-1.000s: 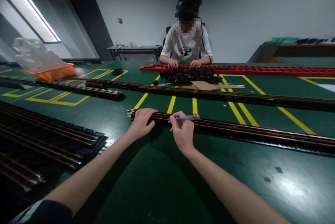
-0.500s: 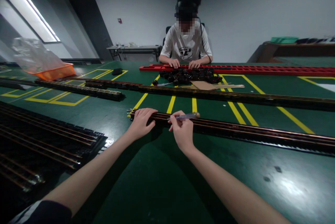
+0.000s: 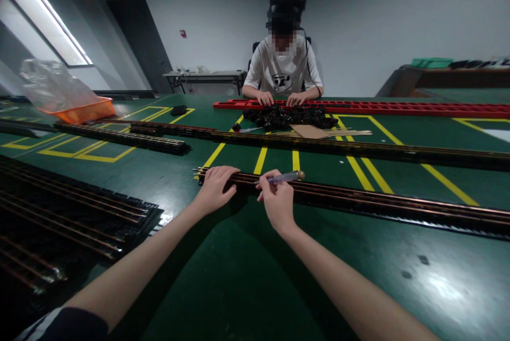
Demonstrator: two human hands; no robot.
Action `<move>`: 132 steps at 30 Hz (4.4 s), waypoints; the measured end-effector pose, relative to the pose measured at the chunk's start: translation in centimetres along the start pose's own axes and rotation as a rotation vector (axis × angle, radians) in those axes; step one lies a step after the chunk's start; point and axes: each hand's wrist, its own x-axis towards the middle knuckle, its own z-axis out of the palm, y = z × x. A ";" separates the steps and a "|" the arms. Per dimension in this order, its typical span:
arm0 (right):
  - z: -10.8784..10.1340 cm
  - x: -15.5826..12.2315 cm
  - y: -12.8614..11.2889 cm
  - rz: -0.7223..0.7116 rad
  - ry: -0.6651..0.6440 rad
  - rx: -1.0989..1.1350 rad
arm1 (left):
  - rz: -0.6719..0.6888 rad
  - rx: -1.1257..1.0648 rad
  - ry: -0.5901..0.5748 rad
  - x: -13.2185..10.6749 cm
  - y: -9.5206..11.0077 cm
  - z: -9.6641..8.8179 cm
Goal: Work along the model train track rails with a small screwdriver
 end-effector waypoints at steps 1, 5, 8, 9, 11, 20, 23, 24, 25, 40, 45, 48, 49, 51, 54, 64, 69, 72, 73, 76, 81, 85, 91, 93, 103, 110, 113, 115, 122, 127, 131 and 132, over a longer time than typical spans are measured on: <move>0.0 0.0 0.0 0.002 -0.002 -0.003 | 0.000 -0.002 0.000 0.0 0.0 0.0; 0.0 0.0 -0.1 0.008 0.001 -0.007 | 0.003 -0.006 0.005 0.0 0.0 0.0; 0.0 0.0 -0.2 0.006 0.009 0.000 | 0.004 -0.005 0.003 0.0 0.0 0.0; 0.0 0.0 -0.2 0.007 0.013 0.004 | 0.005 -0.004 0.003 0.0 0.0 0.0; 0.1 0.0 -0.2 0.013 0.018 0.013 | 0.008 0.000 0.007 0.0 0.0 0.0; 0.0 0.0 -0.2 0.021 0.009 0.024 | 0.011 0.000 0.015 0.0 0.0 0.0; 0.0 0.0 -0.2 0.015 0.005 0.014 | 0.007 -0.005 0.006 0.0 0.0 0.0; 0.0 0.0 -0.2 0.014 0.004 0.014 | 0.004 -0.006 0.002 0.0 0.0 0.0; 0.0 0.0 -0.2 0.014 0.005 0.016 | 0.001 -0.006 -0.002 0.0 0.0 -0.1; 0.0 0.0 -0.2 0.018 0.000 0.007 | 0.006 0.004 0.000 0.1 0.0 0.0; 0.0 0.0 0.0 0.013 0.010 0.003 | 0.006 0.005 0.005 0.1 0.1 0.0; 0.0 0.0 -0.1 0.005 0.001 0.012 | 0.004 -0.004 0.003 0.0 0.0 -0.1; 0.0 0.0 -0.1 0.003 0.001 0.015 | 0.004 -0.005 0.002 -0.1 0.0 -0.1; 0.0 0.0 -0.2 0.004 0.008 0.020 | 0.005 -0.006 0.000 0.0 0.0 -0.1; 0.1 0.0 -0.2 0.006 0.008 0.018 | 0.008 -0.007 0.000 0.0 0.0 0.0; 0.0 0.0 -0.3 0.005 0.006 -0.008 | 0.008 -0.001 0.001 0.0 -0.1 0.1; 0.0 0.0 -0.4 -0.004 0.006 -0.009 | 0.001 0.001 -0.003 0.0 0.0 0.0; 0.0 0.0 -0.4 0.006 0.011 -0.009 | 0.003 0.008 -0.001 0.0 0.0 -0.1; 0.0 0.0 -0.4 0.009 0.012 -0.009 | 0.003 0.011 0.002 0.0 0.1 -0.1; 0.0 0.0 -0.4 0.008 0.009 -0.006 | 0.003 0.011 0.004 0.1 0.0 -0.1; 0.0 -0.1 -0.4 0.005 0.009 -0.001 | 0.005 0.001 -0.001 0.0 0.0 0.0; 0.0 -0.1 -0.5 0.007 0.007 0.006 | 0.002 -0.001 -0.006 0.0 -0.1 0.0; 0.0 -0.1 -0.5 0.007 0.001 -0.002 | 0.000 -0.005 -0.010 0.0 -0.1 0.0; 0.0 -0.1 -0.4 0.001 0.002 -0.007 | -0.001 -0.007 -0.008 0.0 -0.1 0.0; 0.0 0.0 -0.3 0.006 0.009 -0.011 | 0.003 -0.003 0.005 0.0 0.1 -0.1; 0.1 0.0 -0.2 0.008 0.012 -0.005 | 0.001 -0.001 0.001 0.0 -0.1 0.0; 0.1 0.0 -0.3 0.011 0.008 -0.001 | 0.005 -0.002 0.002 0.0 -0.1 0.0; 0.0 0.0 -0.3 0.010 0.005 0.000 | 0.006 -0.005 0.000 0.0 -0.2 0.0; 0.0 -0.1 -0.5 0.011 0.002 -0.003 | 0.002 -0.007 -0.012 0.0 0.0 -0.1; 0.0 0.0 -0.5 0.011 0.003 -0.008 | -0.002 -0.007 -0.004 0.0 0.0 -0.1; 0.0 0.0 -0.4 0.004 0.004 -0.006 | -0.003 0.000 -0.008 0.0 0.1 -0.1; 0.0 0.0 -0.3 0.003 0.006 -0.005 | -0.002 0.004 -0.006 0.0 0.1 -0.1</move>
